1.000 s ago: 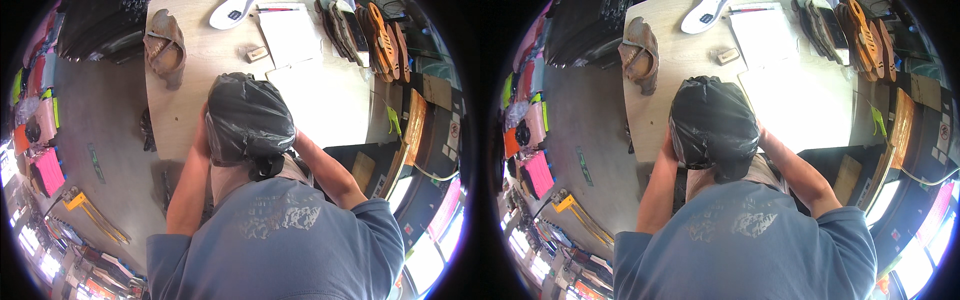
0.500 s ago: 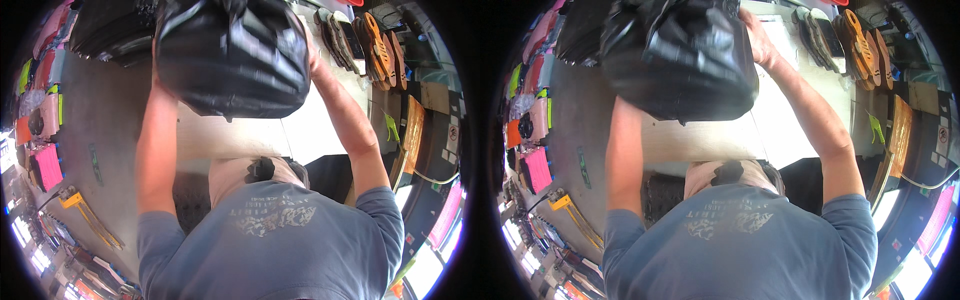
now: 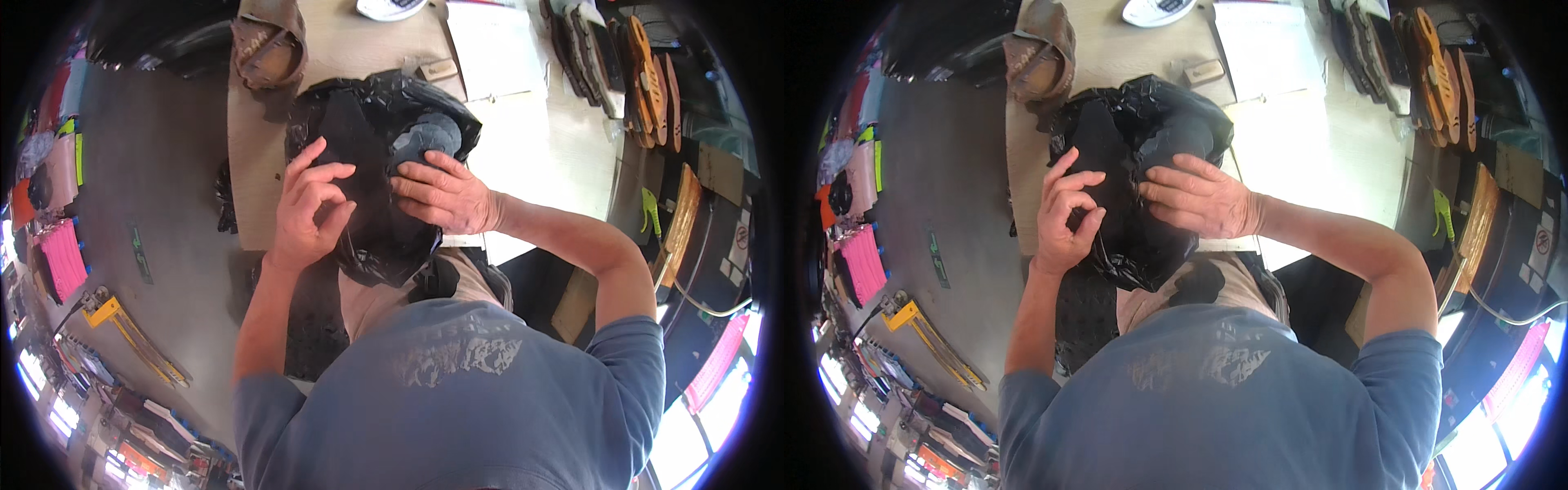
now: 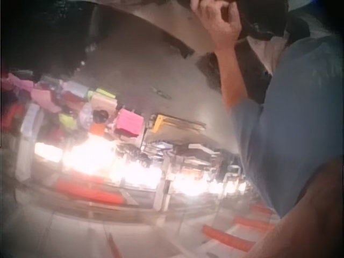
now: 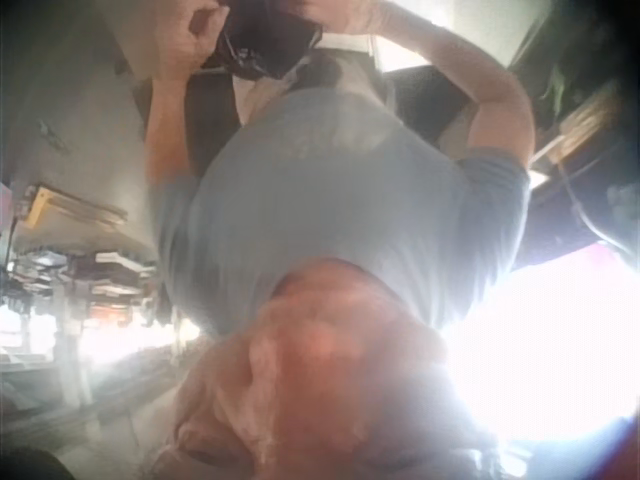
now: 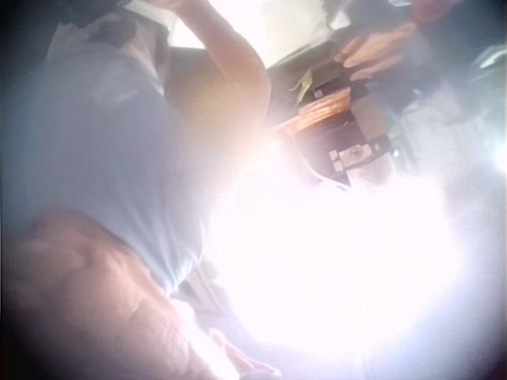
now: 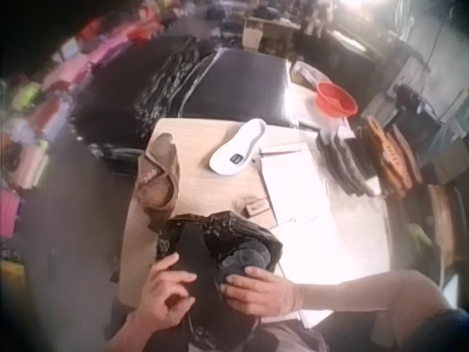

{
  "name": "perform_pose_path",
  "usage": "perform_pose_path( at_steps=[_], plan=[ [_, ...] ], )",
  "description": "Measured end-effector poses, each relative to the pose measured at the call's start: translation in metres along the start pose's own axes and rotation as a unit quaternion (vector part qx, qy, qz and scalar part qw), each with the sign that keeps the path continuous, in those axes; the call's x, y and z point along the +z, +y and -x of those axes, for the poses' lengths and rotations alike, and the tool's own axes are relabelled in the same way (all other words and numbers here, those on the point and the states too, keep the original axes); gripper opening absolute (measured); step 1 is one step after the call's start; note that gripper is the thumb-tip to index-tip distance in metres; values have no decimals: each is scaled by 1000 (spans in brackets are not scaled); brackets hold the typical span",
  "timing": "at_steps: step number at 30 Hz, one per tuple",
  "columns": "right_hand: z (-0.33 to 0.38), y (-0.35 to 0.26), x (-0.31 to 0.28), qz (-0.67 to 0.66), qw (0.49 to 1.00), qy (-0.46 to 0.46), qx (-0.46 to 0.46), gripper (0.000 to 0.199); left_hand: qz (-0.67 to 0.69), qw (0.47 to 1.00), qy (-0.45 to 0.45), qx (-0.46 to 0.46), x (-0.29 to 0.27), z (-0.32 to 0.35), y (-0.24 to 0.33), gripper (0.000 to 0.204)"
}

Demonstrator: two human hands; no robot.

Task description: The person trims the edges of black rubber shoe soles using a green utility knife, then places the trimmed soles into a black plastic bag. The person handles the soles one at a time, rotating them to trim different edges before stacking them in the bag.

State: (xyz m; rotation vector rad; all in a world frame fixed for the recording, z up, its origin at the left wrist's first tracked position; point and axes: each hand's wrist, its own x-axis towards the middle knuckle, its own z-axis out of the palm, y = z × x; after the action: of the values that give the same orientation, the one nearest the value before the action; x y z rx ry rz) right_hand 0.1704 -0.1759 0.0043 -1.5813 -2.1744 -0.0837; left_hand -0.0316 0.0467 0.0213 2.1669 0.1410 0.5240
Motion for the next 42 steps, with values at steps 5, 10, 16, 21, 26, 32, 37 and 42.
perform_pose_path(
  at_steps=[5,10,16,21,26,32,37,42],
  plan=[
    [-20,-7,-14,-12,1000,-11,-9,34,-84,996,-28,-12,-21,-9,30,34],
    [-20,-12,-19,-13,999,-28,9,35,-182,982,12,-57,1,-22,50,66],
    [-28,-24,-33,-56,994,-91,40,61,-282,951,-95,-79,15,-13,52,67],
    [-31,-27,-52,-148,975,-155,50,72,-305,944,-115,-58,10,-3,57,68],
    [-34,-18,-58,-231,959,-154,49,68,-265,952,-107,-107,28,-1,70,72],
    [-61,19,-69,-257,962,70,63,34,-277,950,-105,-99,31,4,66,79],
    [-109,42,-36,-218,954,51,198,43,-269,956,-91,-77,30,6,63,80],
    [-109,28,-17,-209,954,17,216,44,-248,961,-78,-97,30,11,68,84]
  ],
)
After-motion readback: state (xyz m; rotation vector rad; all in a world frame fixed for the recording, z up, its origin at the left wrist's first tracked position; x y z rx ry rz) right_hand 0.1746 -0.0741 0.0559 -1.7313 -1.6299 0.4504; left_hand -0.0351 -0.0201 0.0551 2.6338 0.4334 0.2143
